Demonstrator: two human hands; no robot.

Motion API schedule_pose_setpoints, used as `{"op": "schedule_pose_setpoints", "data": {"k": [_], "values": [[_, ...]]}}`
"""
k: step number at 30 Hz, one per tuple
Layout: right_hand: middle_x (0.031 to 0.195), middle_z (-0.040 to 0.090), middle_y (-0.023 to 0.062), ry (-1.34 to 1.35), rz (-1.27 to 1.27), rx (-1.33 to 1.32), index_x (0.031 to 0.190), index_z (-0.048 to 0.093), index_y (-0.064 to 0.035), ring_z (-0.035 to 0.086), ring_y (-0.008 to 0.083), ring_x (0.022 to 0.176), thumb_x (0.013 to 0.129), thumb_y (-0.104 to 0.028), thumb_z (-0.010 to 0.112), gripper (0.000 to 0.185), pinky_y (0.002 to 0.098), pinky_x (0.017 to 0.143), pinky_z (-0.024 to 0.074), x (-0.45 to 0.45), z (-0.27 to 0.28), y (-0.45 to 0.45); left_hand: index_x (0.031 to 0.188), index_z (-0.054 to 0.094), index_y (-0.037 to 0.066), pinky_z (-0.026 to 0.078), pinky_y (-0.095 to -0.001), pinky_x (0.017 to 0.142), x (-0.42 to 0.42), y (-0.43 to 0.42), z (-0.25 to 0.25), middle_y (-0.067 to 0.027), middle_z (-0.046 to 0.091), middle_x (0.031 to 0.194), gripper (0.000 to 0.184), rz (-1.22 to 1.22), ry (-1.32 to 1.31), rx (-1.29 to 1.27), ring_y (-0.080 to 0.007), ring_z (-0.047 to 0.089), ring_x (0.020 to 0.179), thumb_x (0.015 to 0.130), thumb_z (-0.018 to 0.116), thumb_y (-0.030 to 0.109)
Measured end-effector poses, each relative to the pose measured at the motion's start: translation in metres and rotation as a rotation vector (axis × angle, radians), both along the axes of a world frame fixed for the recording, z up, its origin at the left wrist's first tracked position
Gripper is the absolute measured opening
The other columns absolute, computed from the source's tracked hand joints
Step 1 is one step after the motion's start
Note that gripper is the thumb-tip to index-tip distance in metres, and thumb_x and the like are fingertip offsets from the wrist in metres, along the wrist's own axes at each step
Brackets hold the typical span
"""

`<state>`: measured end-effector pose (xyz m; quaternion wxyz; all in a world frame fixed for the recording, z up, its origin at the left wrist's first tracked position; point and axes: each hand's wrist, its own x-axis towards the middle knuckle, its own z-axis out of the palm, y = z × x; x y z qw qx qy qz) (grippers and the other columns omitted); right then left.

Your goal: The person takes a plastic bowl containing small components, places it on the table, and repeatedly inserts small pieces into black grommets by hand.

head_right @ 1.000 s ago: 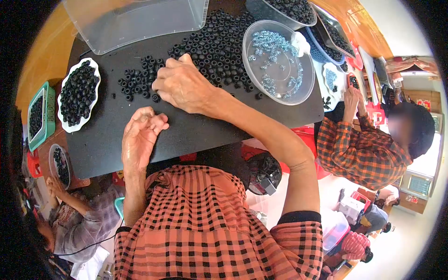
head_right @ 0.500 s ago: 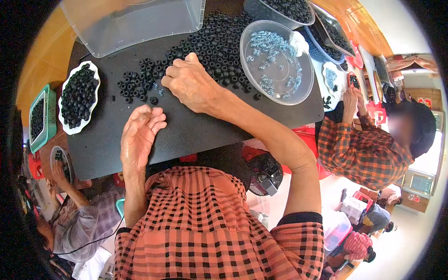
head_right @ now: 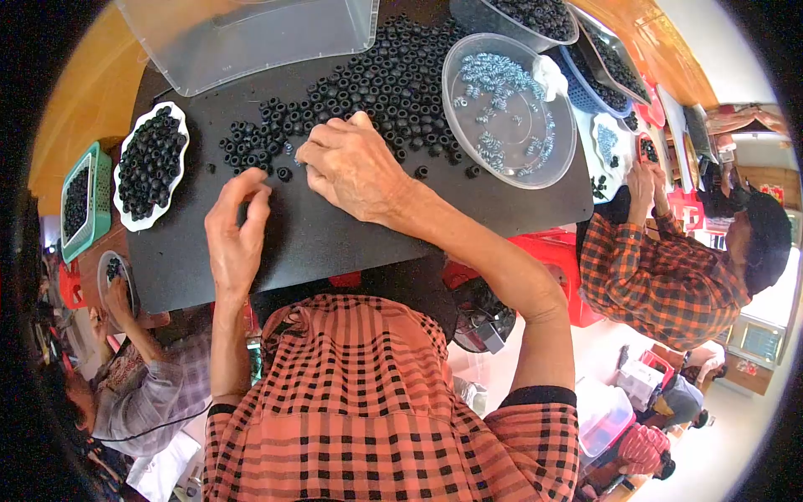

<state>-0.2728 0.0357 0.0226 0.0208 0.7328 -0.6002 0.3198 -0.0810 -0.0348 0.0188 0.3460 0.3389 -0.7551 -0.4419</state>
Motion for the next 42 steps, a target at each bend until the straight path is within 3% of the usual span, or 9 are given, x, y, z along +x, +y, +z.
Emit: {"op": "schedule_pose_setpoints", "data": {"k": [3, 7, 14, 16, 17, 18, 21, 37, 42], "values": [[0.086, 0.061, 0.0049, -0.023, 0.01, -0.007, 0.09, 0.064, -0.0047, 0.059, 0.0206, 0.078, 0.073, -0.005, 0.068, 0.017, 0.0339, 0.071, 0.0398, 0.003, -0.001, 0.0, 0.107, 0.06, -0.002, 0.048, -0.0396, 0.073, -0.013, -0.005, 0.003, -0.0152, 0.057, 0.083, 0.029, -0.113, -0.222, -0.306, -0.0317, 0.056, 0.08, 0.078, 0.062, 0.0], [0.085, 0.06, 0.0047, -0.069, 0.013, -0.045, 0.091, 0.064, -0.0049, 0.058, 0.0212, 0.076, 0.073, -0.005, 0.068, 0.018, 0.0343, 0.07, 0.0404, 0.01, -0.01, 0.003, 0.104, 0.06, -0.004, 0.045, -0.041, 0.075, -0.024, -0.008, -0.003, -0.0141, 0.053, 0.086, 0.03, -0.148, -0.397, -0.611, -0.0313, 0.053, 0.082, 0.075, 0.065, 0.002], [0.091, 0.064, 0.0048, -0.229, -0.014, -0.308, 0.095, 0.065, -0.0056, 0.06, 0.0196, 0.077, 0.07, 0.002, 0.07, 0.026, 0.0326, 0.069, 0.0409, 0.013, -0.021, 0.001, 0.1, 0.06, -0.003, 0.047, -0.0384, 0.076, -0.023, -0.009, -0.004, -0.0143, 0.056, 0.085, 0.025, -0.111, -0.285, -0.636, -0.0297, 0.055, 0.081, 0.075, 0.061, -0.004], [0.092, 0.065, 0.0065, -0.27, 0.007, -0.304, 0.098, 0.065, -0.0041, 0.063, 0.0179, 0.076, 0.072, 0.003, 0.069, 0.027, 0.0301, 0.067, 0.0457, 0.015, -0.012, 0.002, 0.098, 0.06, -0.002, 0.047, -0.0317, 0.075, -0.016, -0.006, 0.004, -0.0104, 0.058, 0.085, 0.023, -0.131, -0.119, -0.257, -0.0215, 0.056, 0.077, 0.076, 0.058, -0.006], [0.092, 0.065, 0.0071, -0.483, 0.013, -0.189, 0.099, 0.065, -0.0029, 0.063, 0.0162, 0.075, 0.074, 0.002, 0.068, 0.026, 0.0289, 0.066, 0.048, 0.019, -0.007, 0.003, 0.097, 0.061, 0.0, 0.045, -0.0248, 0.072, -0.013, -0.007, -0.008, -0.0032, 0.058, 0.085, 0.018, -0.115, 0.035, -0.019, -0.0117, 0.054, 0.076, 0.08, 0.057, -0.005], [0.092, 0.065, 0.0076, -0.695, 0.021, -0.069, 0.101, 0.065, -0.0018, 0.063, 0.0146, 0.074, 0.076, 0.002, 0.068, 0.025, 0.0276, 0.065, 0.0504, 0.022, -0.003, 0.002, 0.097, 0.061, 0.0, 0.045, -0.0248, 0.072, -0.012, -0.006, -0.006, -0.0032, 0.058, 0.085, 0.018, -0.112, 0.034, -0.019, -0.0117, 0.054, 0.076, 0.08, 0.057, -0.005], [0.09, 0.066, 0.0074, -0.784, 0.091, 0.034, 0.103, 0.065, -0.0005, 0.063, 0.0119, 0.072, 0.079, 0.001, 0.067, 0.024, 0.0256, 0.064, 0.0525, 0.025, -0.007, -0.003, 0.101, 0.061, 0.004, 0.043, -0.0202, 0.071, -0.009, 0.0, 0.0, 0.0029, 0.056, 0.085, 0.016, -0.084, 0.283, 0.487, -0.0056, 0.052, 0.078, 0.087, 0.057, -0.002], [0.091, 0.062, 0.0064, -0.573, 0.136, -0.155, 0.096, 0.065, -0.0017, 0.06, 0.0124, 0.069, 0.073, 0.006, 0.068, 0.025, 0.0265, 0.062, 0.0519, 0.028, -0.019, -0.006, 0.112, 0.057, 0.001, 0.046, -0.0232, 0.074, -0.006, 0.005, -0.007, 0.0, 0.06, 0.089, 0.019, -0.126, 0.317, 0.635, -0.0081, 0.055, 0.078, 0.093, 0.054, 0.004], [0.093, 0.063, 0.0076, -0.648, 0.134, -0.064, 0.098, 0.065, -0.0015, 0.06, 0.0132, 0.07, 0.074, 0.006, 0.068, 0.026, 0.0263, 0.064, 0.052, 0.026, -0.017, -0.006, 0.111, 0.056, 0.002, 0.044, -0.0215, 0.074, -0.003, 0.0, -0.015, 0.0018, 0.056, 0.088, 0.019, -0.109, 0.197, 0.452, -0.0052, 0.05, 0.08, 0.092, 0.054, 0.001]]}}
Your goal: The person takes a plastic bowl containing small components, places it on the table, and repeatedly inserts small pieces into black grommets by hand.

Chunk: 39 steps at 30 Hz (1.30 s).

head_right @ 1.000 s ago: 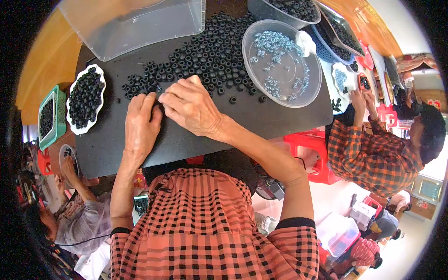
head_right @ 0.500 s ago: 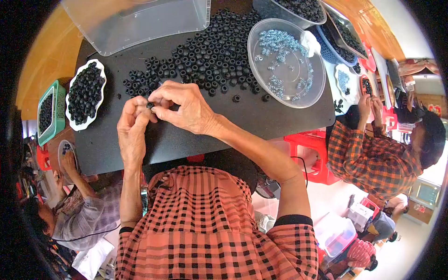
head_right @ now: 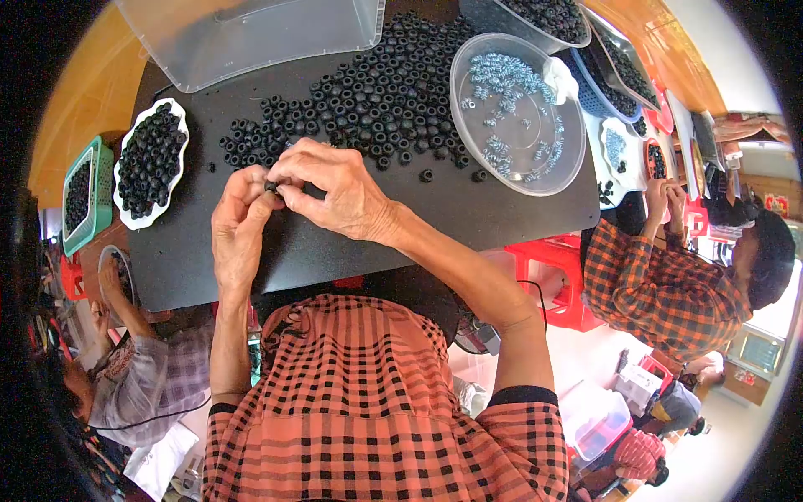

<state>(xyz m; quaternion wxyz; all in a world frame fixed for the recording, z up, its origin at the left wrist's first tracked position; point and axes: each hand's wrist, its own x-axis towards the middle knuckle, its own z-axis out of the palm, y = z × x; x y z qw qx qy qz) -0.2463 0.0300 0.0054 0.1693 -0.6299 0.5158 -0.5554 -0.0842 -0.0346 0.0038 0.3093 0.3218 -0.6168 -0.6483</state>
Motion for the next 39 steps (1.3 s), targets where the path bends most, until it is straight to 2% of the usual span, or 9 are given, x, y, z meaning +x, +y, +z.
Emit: {"op": "schedule_pose_setpoints", "data": {"k": [3, 7, 9, 16, 24, 31, 34, 36, 39], "values": [[0.092, 0.063, 0.007, 0.057, 0.008, -0.049, 0.099, 0.065, -0.002, 0.061, 0.0128, 0.071, 0.074, 0.006, 0.068, 0.026, 0.0258, 0.064, 0.0516, 0.0, -0.002, -0.001, 0.11, 0.056, 0.003, 0.043, -0.0211, 0.073, -0.002, 0.005, 0.005, 0.0024, 0.055, 0.087, 0.019, 0.035, -0.085, -0.165, -0.0048, 0.049, 0.081, 0.091, 0.055, 0.0], [0.09, 0.064, 0.0062, -0.004, 0.028, 0.043, 0.097, 0.065, -0.0027, 0.062, 0.0128, 0.071, 0.074, 0.006, 0.069, 0.024, 0.0258, 0.065, 0.0522, -0.002, 0.002, 0.001, 0.11, 0.056, 0.003, 0.044, -0.0218, 0.073, -0.002, 0.006, 0.011, 0.0011, 0.057, 0.087, 0.02, 0.025, -0.1, -0.176, -0.0054, 0.05, 0.081, 0.091, 0.054, 0.0], [0.089, 0.065, 0.0061, -0.024, 0.034, 0.059, 0.096, 0.065, -0.0026, 0.062, 0.0128, 0.071, 0.074, 0.005, 0.069, 0.024, 0.0257, 0.065, 0.0525, -0.003, 0.001, 0.0, 0.111, 0.055, 0.002, 0.044, -0.0226, 0.071, -0.002, 0.004, 0.014, -0.0008, 0.059, 0.087, 0.02, -0.03, -0.184, -0.277, -0.0064, 0.05, 0.079, 0.091, 0.053, -0.001], [0.088, 0.065, 0.0058, -0.069, 0.032, 0.107, 0.093, 0.064, -0.0009, 0.063, 0.0116, 0.072, 0.076, 0.004, 0.068, 0.018, 0.0251, 0.066, 0.0525, -0.002, -0.001, 0.0, 0.111, 0.053, 0.002, 0.043, -0.0227, 0.067, -0.003, 0.002, 0.008, -0.002, 0.059, 0.083, 0.02, 0.004, -0.104, -0.223, -0.0071, 0.05, 0.075, 0.091, 0.053, -0.001], [0.082, 0.065, 0.0044, -0.056, 0.025, 0.116, 0.088, 0.062, -0.0001, 0.063, 0.0106, 0.068, 0.074, 0.005, 0.067, 0.016, 0.0244, 0.065, 0.0522, -0.003, 0.0, -0.001, 0.109, 0.055, 0.001, 0.041, -0.0242, 0.058, -0.003, 0.003, 0.013, -0.0054, 0.053, 0.073, 0.019, -0.042, -0.186, -0.504, -0.0103, 0.047, 0.064, 0.09, 0.053, -0.003], [0.075, 0.061, 0.0019, -0.042, 0.022, 0.144, 0.083, 0.06, -0.001, 0.059, 0.0085, 0.063, 0.07, 0.006, 0.066, 0.015, 0.0228, 0.06, 0.0491, -0.002, 0.002, 0.002, 0.107, 0.054, 0.0, 0.04, -0.0247, 0.057, -0.002, 0.004, 0.016, -0.0051, 0.052, 0.072, 0.018, -0.088, -0.184, -0.461, -0.0105, 0.045, 0.064, 0.089, 0.052, -0.003], [0.073, 0.06, 0.0011, -0.054, 0.015, 0.149, 0.083, 0.06, -0.0017, 0.058, 0.0074, 0.062, 0.071, 0.006, 0.066, 0.016, 0.0223, 0.059, 0.048, -0.004, 0.002, 0.004, 0.104, 0.054, 0.001, 0.039, -0.0235, 0.056, 0.002, 0.002, 0.019, -0.0027, 0.052, 0.072, 0.016, -0.099, -0.164, -0.415, -0.0076, 0.044, 0.064, 0.089, 0.051, -0.002], [0.072, 0.06, 0.0008, -0.084, 0.004, 0.169, 0.083, 0.06, -0.0021, 0.058, 0.0069, 0.062, 0.071, 0.006, 0.066, 0.016, 0.0221, 0.059, 0.0477, -0.004, 0.002, 0.004, 0.102, 0.053, 0.001, 0.038, -0.022, 0.056, 0.004, 0.002, 0.023, 0.0002, 0.053, 0.073, 0.015, -0.089, -0.209, -0.28, -0.0047, 0.043, 0.064, 0.088, 0.05, -0.001], [0.073, 0.06, 0.0006, -0.098, 0.017, 0.16, 0.084, 0.06, -0.0023, 0.057, 0.0064, 0.062, 0.071, 0.006, 0.065, 0.016, 0.0219, 0.059, 0.0472, -0.004, 0.003, 0.003, 0.102, 0.053, 0.001, 0.037, -0.0211, 0.056, 0.003, 0.002, 0.019, 0.0017, 0.054, 0.074, 0.015, -0.072, -0.181, -0.306, -0.0034, 0.042, 0.064, 0.088, 0.05, -0.001]]}}
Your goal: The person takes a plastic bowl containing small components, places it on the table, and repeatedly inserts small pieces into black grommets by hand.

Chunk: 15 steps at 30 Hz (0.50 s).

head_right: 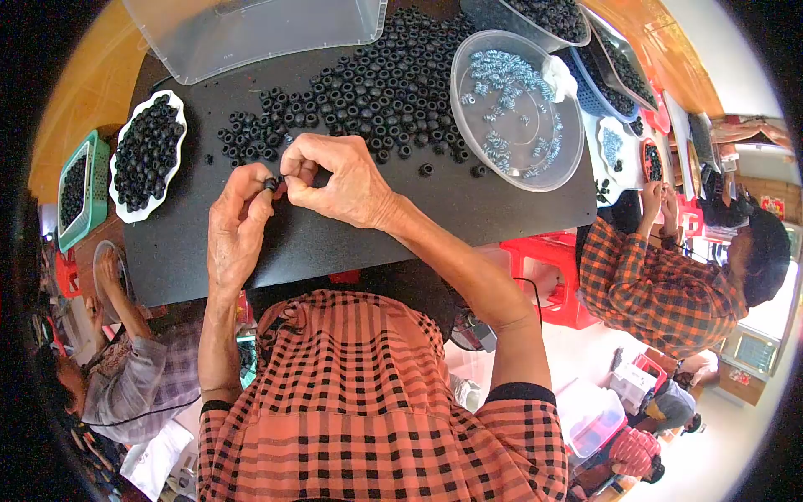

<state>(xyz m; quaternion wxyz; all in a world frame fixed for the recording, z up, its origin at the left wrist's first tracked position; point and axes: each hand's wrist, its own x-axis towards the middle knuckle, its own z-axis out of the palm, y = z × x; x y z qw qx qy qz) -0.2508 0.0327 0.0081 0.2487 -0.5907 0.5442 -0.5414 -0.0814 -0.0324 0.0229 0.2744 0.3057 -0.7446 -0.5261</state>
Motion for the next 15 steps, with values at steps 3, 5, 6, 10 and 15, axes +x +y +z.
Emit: {"op": "schedule_pose_setpoints", "data": {"k": [3, 5, 6, 10, 15], "values": [[0.073, 0.06, 0.0006, 0.021, -0.017, -0.022, 0.084, 0.06, -0.0023, 0.058, 0.0066, 0.062, 0.071, 0.006, 0.065, 0.016, 0.0218, 0.059, 0.0471, 0.0, -0.001, -0.001, 0.101, 0.053, 0.001, 0.037, -0.0218, 0.056, -0.002, 0.0, -0.003, 0.0015, 0.053, 0.073, 0.014, 0.011, 0.009, 0.005, -0.0037, 0.042, 0.064, 0.087, 0.051, 0.0], [0.073, 0.06, 0.0007, 0.071, -0.024, -0.042, 0.084, 0.06, -0.0023, 0.058, 0.0067, 0.063, 0.072, 0.006, 0.065, 0.016, 0.0218, 0.059, 0.0471, 0.001, -0.002, -0.001, 0.1, 0.053, 0.001, 0.038, -0.0215, 0.057, -0.002, -0.002, -0.004, 0.0012, 0.055, 0.075, 0.012, 0.0, -0.002, 0.014, -0.0037, 0.043, 0.065, 0.088, 0.051, 0.001], [0.073, 0.06, 0.0007, 0.071, -0.021, -0.041, 0.084, 0.06, -0.0023, 0.058, 0.0067, 0.063, 0.072, 0.006, 0.065, 0.016, 0.0218, 0.059, 0.0471, 0.001, -0.001, 0.0, 0.1, 0.053, 0.002, 0.039, -0.0212, 0.059, -0.001, -0.002, -0.004, 0.0009, 0.057, 0.077, 0.011, -0.011, -0.013, 0.022, -0.0037, 0.044, 0.066, 0.089, 0.051, 0.001], [0.073, 0.06, 0.0008, 0.03, -0.09, -0.059, 0.084, 0.059, -0.0015, 0.058, 0.0064, 0.063, 0.072, 0.006, 0.065, 0.015, 0.0221, 0.06, 0.0474, 0.001, 0.002, 0.0, 0.1, 0.054, 0.001, 0.043, -0.0206, 0.067, 0.002, 0.001, -0.001, -0.0028, 0.064, 0.086, 0.01, 0.007, 0.049, 0.171, -0.0046, 0.05, 0.072, 0.091, 0.052, 0.003], [0.07, 0.06, 0.0031, 0.256, -0.194, -0.146, 0.082, 0.059, -0.0006, 0.059, 0.0095, 0.061, 0.072, 0.004, 0.066, 0.013, 0.0238, 0.058, 0.0479, -0.023, 0.023, -0.015, 0.103, 0.055, 0.001, 0.046, -0.0237, 0.078, 0.014, 0.004, -0.008, -0.009, 0.067, 0.096, 0.012, 0.041, 0.266, 0.43, -0.0092, 0.057, 0.084, 0.091, 0.052, 0.002]]}}
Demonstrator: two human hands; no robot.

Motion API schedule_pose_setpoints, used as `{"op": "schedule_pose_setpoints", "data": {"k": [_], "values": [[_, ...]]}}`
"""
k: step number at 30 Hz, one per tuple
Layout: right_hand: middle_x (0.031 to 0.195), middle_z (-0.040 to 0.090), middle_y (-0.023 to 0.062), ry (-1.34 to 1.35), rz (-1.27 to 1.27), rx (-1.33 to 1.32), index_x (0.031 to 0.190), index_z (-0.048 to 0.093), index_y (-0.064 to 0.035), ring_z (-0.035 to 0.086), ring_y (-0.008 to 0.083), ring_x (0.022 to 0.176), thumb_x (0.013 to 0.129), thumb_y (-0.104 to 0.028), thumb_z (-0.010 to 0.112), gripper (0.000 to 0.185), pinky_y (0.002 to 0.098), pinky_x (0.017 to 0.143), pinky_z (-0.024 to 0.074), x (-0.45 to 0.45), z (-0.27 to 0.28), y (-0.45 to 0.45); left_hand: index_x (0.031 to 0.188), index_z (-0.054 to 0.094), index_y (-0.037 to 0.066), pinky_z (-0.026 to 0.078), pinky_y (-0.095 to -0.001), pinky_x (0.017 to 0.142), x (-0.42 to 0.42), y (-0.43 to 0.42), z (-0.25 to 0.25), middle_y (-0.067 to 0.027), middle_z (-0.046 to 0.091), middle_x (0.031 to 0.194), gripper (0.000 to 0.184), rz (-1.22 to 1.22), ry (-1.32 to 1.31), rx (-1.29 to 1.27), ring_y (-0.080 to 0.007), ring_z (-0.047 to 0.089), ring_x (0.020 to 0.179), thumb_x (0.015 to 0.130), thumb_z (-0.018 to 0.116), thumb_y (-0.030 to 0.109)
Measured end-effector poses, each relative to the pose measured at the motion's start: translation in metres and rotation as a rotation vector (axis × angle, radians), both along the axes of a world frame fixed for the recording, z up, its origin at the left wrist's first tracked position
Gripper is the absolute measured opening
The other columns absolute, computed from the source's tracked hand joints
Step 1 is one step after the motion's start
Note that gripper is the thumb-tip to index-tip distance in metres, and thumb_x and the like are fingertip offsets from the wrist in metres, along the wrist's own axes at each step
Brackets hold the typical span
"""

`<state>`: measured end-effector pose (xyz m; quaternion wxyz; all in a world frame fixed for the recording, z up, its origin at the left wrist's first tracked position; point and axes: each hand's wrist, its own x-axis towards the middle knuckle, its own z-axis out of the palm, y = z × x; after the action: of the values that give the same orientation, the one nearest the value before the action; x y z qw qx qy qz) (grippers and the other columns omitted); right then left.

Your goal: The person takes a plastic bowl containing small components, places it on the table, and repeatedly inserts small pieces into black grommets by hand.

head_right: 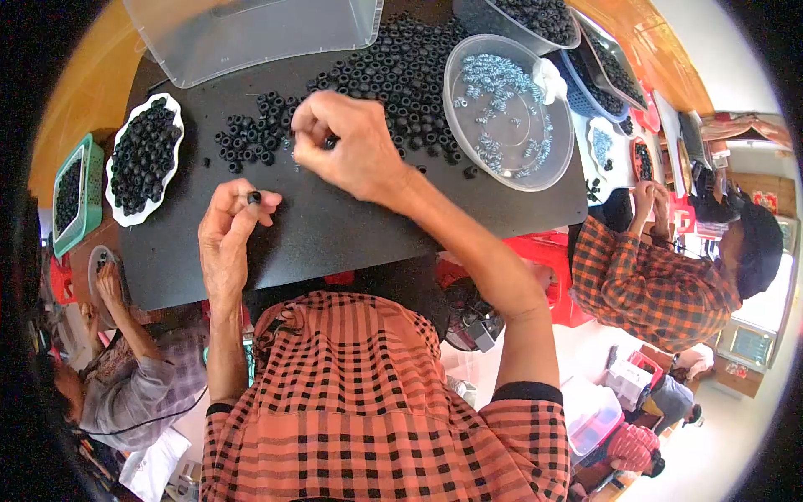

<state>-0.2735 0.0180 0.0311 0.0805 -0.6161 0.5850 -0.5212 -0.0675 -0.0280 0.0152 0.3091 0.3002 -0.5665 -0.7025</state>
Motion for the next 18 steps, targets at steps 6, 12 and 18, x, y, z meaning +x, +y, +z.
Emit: {"op": "schedule_pose_setpoints", "data": {"k": [6, 12, 18], "values": [[0.068, 0.054, 0.0059, 0.374, 0.033, 0.049, 0.082, 0.059, -0.0021, 0.053, 0.0136, 0.053, 0.073, 0.001, 0.067, 0.012, 0.0277, 0.052, 0.0449, -0.032, -0.008, -0.026, 0.104, 0.056, 0.001, 0.047, -0.0243, 0.077, 0.001, 0.007, -0.009, -0.0077, 0.066, 0.095, 0.013, 0.039, 0.053, 0.043, -0.0101, 0.059, 0.085, 0.092, 0.051, 0.001], [0.072, 0.057, 0.0076, 0.359, 0.082, 0.149, 0.087, 0.061, -0.0038, 0.056, 0.0195, 0.059, 0.075, -0.001, 0.065, 0.013, 0.0315, 0.054, 0.0448, -0.028, 0.009, 0.01, 0.103, 0.058, 0.002, 0.048, -0.0244, 0.075, 0.005, 0.009, -0.009, -0.0057, 0.065, 0.093, 0.012, 0.052, 0.014, 0.016, -0.011, 0.062, 0.088, 0.092, 0.052, 0.001], [0.082, 0.06, 0.0073, 0.538, 0.039, 0.215, 0.091, 0.064, -0.0044, 0.059, 0.0261, 0.082, 0.074, -0.007, 0.068, 0.018, 0.0371, 0.073, 0.0436, -0.021, 0.009, 0.018, 0.104, 0.058, 0.002, 0.048, -0.0246, 0.075, 0.004, 0.01, -0.01, -0.0047, 0.065, 0.092, 0.013, 0.037, 0.006, -0.012, -0.0114, 0.062, 0.089, 0.091, 0.053, 0.002]]}}
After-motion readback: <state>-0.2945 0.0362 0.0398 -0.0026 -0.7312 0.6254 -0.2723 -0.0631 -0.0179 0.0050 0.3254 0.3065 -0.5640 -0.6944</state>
